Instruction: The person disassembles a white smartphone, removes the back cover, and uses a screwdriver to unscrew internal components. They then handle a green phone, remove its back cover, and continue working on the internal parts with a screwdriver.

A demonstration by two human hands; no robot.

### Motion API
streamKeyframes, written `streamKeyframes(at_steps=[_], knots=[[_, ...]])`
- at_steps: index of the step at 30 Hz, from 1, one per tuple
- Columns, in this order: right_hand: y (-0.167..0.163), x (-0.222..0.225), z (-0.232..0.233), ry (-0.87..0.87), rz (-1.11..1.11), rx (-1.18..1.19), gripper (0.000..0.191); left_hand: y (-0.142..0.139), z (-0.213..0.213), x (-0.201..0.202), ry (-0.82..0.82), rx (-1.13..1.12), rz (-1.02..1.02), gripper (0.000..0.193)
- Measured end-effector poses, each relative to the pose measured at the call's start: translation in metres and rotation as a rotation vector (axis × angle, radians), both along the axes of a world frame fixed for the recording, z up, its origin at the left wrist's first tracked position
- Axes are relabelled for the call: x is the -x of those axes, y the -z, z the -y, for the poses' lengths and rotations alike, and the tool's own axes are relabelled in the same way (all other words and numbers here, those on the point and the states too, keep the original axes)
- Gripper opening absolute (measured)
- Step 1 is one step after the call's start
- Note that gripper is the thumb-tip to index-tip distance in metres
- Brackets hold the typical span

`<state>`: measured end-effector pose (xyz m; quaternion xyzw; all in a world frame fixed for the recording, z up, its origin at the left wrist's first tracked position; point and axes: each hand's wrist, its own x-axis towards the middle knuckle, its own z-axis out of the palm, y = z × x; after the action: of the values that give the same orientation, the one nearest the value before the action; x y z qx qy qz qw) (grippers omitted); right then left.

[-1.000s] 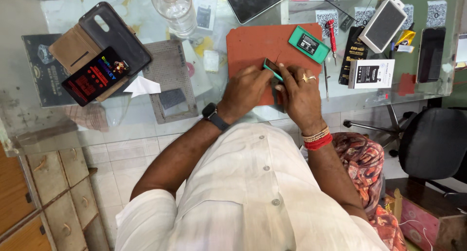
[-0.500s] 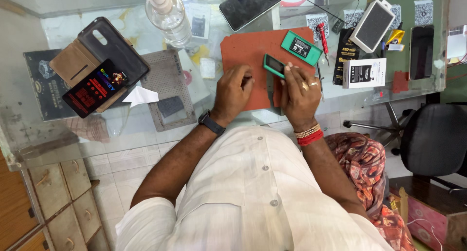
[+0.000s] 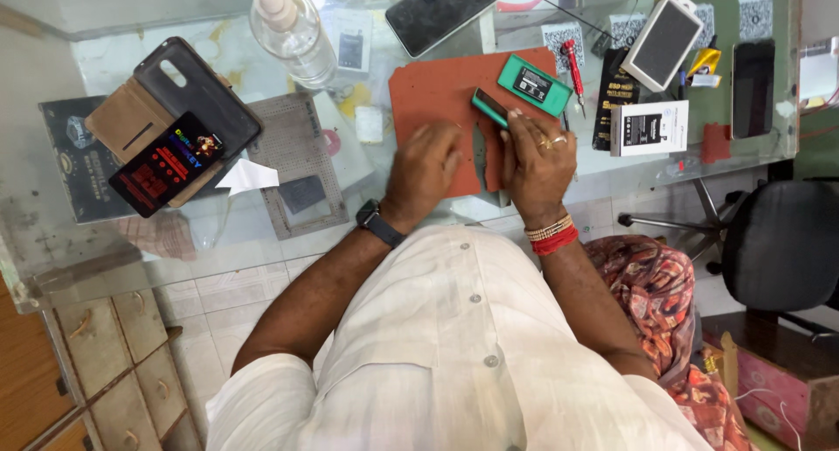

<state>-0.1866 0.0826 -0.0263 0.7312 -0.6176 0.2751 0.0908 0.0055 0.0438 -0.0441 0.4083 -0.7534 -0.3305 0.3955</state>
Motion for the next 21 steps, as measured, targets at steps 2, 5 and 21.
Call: streamKeyframes(at_steps=[2,5,21], knots=[[-0.001,0.002,0.005,0.000,0.005,0.007,0.027,0.002,0.002,-0.004,-0.066,0.028,0.029,0.033],[-0.003,0.008,0.004,-0.003,0.042,0.017,0.027,0.003,0.000,-0.007,-0.047,0.071,0.180,0.044],[-0.004,0.055,0.007,-0.012,1.917,-0.404,0.025,-0.001,-0.009,0.040,0.343,0.125,0.289,0.074]])
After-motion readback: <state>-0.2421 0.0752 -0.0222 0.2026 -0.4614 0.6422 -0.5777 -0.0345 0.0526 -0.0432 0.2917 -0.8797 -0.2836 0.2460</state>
